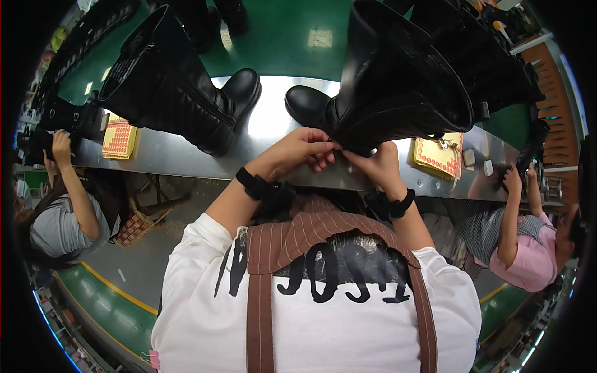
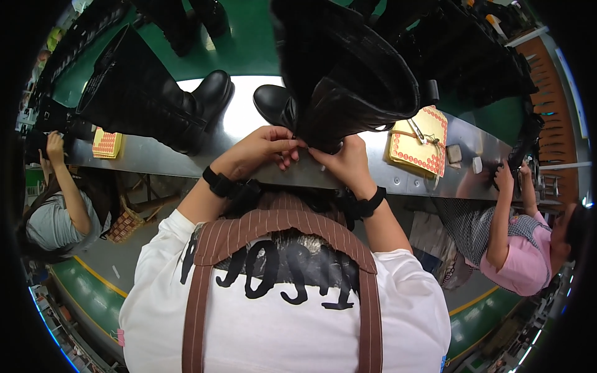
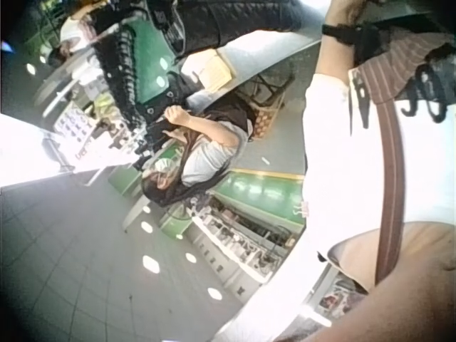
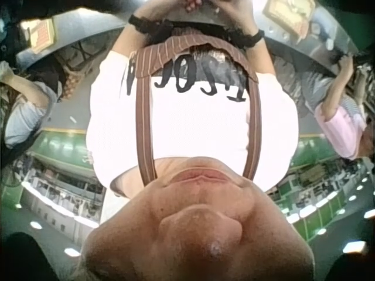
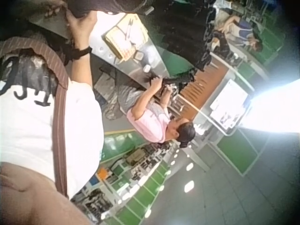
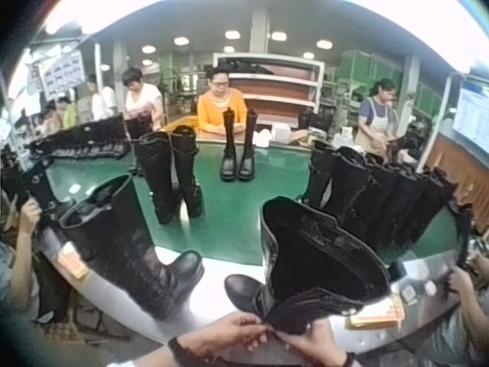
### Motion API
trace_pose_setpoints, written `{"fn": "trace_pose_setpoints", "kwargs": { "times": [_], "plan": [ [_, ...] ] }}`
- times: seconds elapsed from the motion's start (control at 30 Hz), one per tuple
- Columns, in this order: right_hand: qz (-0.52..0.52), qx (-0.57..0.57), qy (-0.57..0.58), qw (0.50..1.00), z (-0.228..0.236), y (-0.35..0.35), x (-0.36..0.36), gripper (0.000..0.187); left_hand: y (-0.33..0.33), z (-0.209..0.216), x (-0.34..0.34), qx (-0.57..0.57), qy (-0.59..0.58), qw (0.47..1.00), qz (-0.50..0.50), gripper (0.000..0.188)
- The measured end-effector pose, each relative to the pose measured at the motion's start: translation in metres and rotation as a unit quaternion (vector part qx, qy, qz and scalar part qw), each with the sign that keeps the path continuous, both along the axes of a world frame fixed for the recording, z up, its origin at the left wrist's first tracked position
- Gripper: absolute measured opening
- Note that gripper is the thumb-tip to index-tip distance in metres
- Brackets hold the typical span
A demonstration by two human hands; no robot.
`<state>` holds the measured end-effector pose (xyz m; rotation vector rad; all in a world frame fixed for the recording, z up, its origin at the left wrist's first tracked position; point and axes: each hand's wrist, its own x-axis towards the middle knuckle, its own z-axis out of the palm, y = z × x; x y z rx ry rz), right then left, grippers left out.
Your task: Inspecting and cleaning finished boots on a factory production line.
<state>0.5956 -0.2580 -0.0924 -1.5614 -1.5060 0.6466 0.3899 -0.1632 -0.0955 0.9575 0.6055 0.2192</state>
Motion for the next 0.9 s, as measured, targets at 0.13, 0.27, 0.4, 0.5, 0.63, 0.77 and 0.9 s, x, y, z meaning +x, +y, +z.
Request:
{"fn": "trace_pose_setpoints", "kwargs": {
  "times": [0.13,0.27,0.4,0.5,0.63,0.77,0.9],
  "plan": [
    [0.034,-0.007,0.026,0.999,0.004,0.0,0.002,0.035,0.006,0.005,0.005,0.032,0.039,0.997,-0.054,0.026],
    [0.016,-0.076,0.023,0.997,0.009,0.0,-0.001,0.039,0.003,0.06,0.007,0.045,0.027,0.998,-0.037,0.032],
    [-0.01,0.023,-0.013,1.0,0.013,0.0,-0.011,0.039,-0.006,0.156,-0.028,0.116,-0.198,0.973,-0.036,0.034],
    [-0.009,0.017,-0.015,1.0,0.016,-0.001,-0.015,0.051,-0.005,0.182,-0.022,0.237,-0.14,0.961,-0.019,0.032],
    [0.081,-0.046,0.071,0.993,0.024,0.006,-0.004,0.061,-0.014,0.162,-0.052,0.358,0.092,0.929,0.015,0.026],
    [0.123,-0.132,0.133,0.975,0.036,0.02,0.008,0.071,-0.025,0.113,-0.136,0.456,0.491,0.743,0.007,0.048],
    [0.159,-0.113,0.04,0.98,0.046,0.035,-0.004,0.073,-0.007,0.059,-0.181,0.486,0.529,0.656,0.232,0.055]
  ]
}}
